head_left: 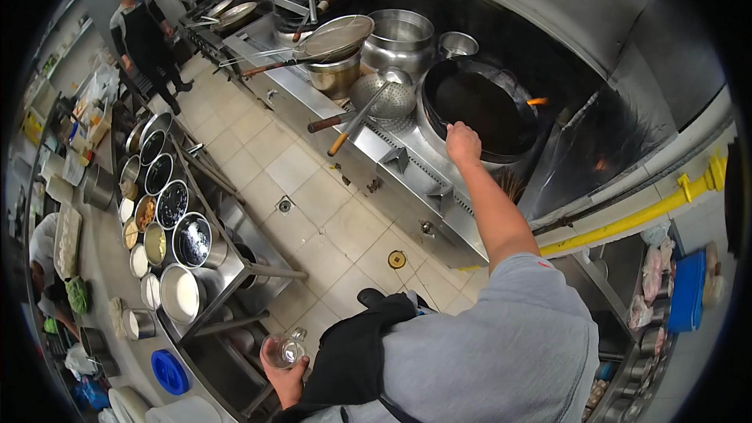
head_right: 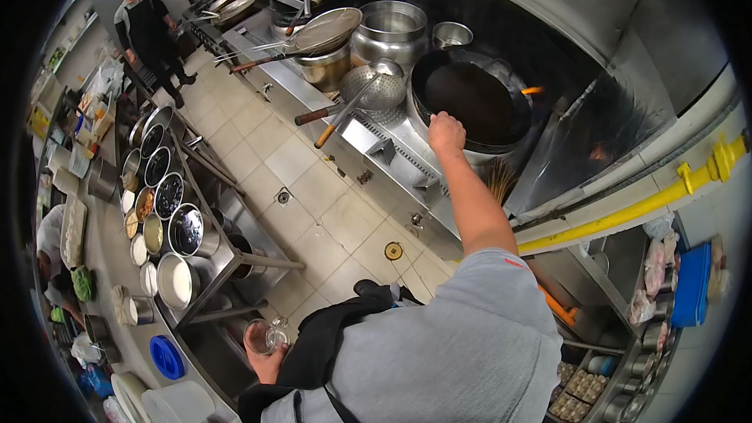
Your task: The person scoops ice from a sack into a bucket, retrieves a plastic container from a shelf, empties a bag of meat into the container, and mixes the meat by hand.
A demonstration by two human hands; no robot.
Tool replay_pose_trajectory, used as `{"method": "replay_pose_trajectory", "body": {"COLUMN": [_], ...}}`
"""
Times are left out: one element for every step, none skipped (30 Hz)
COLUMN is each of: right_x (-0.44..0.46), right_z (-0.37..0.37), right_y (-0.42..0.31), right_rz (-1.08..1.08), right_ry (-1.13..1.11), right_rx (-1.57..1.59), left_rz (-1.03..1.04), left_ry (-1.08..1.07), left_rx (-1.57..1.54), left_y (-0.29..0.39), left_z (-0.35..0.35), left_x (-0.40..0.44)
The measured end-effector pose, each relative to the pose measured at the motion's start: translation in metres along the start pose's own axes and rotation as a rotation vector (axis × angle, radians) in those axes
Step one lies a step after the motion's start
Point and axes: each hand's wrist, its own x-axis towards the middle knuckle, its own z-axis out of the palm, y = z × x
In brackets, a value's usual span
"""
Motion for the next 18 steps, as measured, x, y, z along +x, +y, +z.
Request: {"method": "replay_pose_trajectory", "body": {"right_x": [0.001, 0.001, 0.0, -0.001, -0.005, -0.032, -0.041, -0.045, -0.072, -0.09, -0.125, -0.162, -0.199, -0.251, -0.299, -0.344, -0.39, -0.433], "right_z": [0.0, 0.001, -0.001, -0.004, -0.007, -0.051, -0.027, -0.01, -0.023, -0.012, -0.008, -0.003, 0.009, 0.006, -0.009, -0.022, -0.041, -0.065], "right_y": [0.0, 0.0, 0.001, 0.001, 0.001, -0.033, -0.042, -0.055, -0.091, -0.124, -0.165, -0.202, -0.237, -0.269, -0.296, -0.323, -0.349, -0.371], "right_rz": [0.016, 0.025, 0.017, -0.006, -0.059, -0.01, -0.263, -0.382, -0.505, -0.718, -0.771, -0.92, -1.137, -1.159, -1.364, -1.552, -1.672, -1.843], "right_ry": [0.016, 0.027, 0.028, 0.022, 0.052, -0.027, 0.339, 0.373, 0.389, 0.371, 0.174, 0.061, -0.042, -0.273, -0.368, -0.456, -0.669, -0.706], "right_rx": [0.019, 0.037, 0.033, 0.034, -0.083, -0.18, -0.281, -0.192, 0.107, 0.337, 0.67, 0.756, 0.803, 0.91, 0.982, 1.045, 1.123, 1.158], "left_rz": [0.022, 0.04, 0.026, 0.021, 0.013, -0.005, -0.026, -0.056, -0.097, -0.103, -0.113, -0.142, -0.157, -0.171, -0.155, -0.132, -0.134, -0.113], "left_ry": [0.009, 0.024, 0.049, 0.051, 0.077, 0.091, 0.147, 0.203, 0.272, 0.317, 0.342, 0.404, 0.451, 0.536, 0.585, 0.616, 0.657, 0.767], "left_rx": [0.009, 0.017, 0.015, 0.029, 0.044, 0.013, -0.023, 0.019, 0.052, 0.09, 0.13, 0.098, 0.062, 0.05, 0.03, 0.014, 0.006, 0.001], "left_y": [0.0, -0.001, -0.001, -0.001, -0.001, -0.005, -0.009, 0.002, 0.013, 0.013, 0.006, -0.003, -0.01, -0.014, -0.016, -0.02, -0.03, -0.045], "left_z": [0.0, 0.0, 0.0, -0.001, -0.004, -0.005, -0.009, -0.011, -0.013, -0.02, -0.027, -0.031, -0.036, -0.044, -0.048, -0.052, -0.057, -0.063], "left_x": [-0.001, -0.003, -0.006, -0.008, -0.013, -0.016, -0.02, -0.028, -0.036, -0.043, -0.053, -0.065, -0.082, -0.094, -0.108, -0.117, -0.127, -0.141]}}
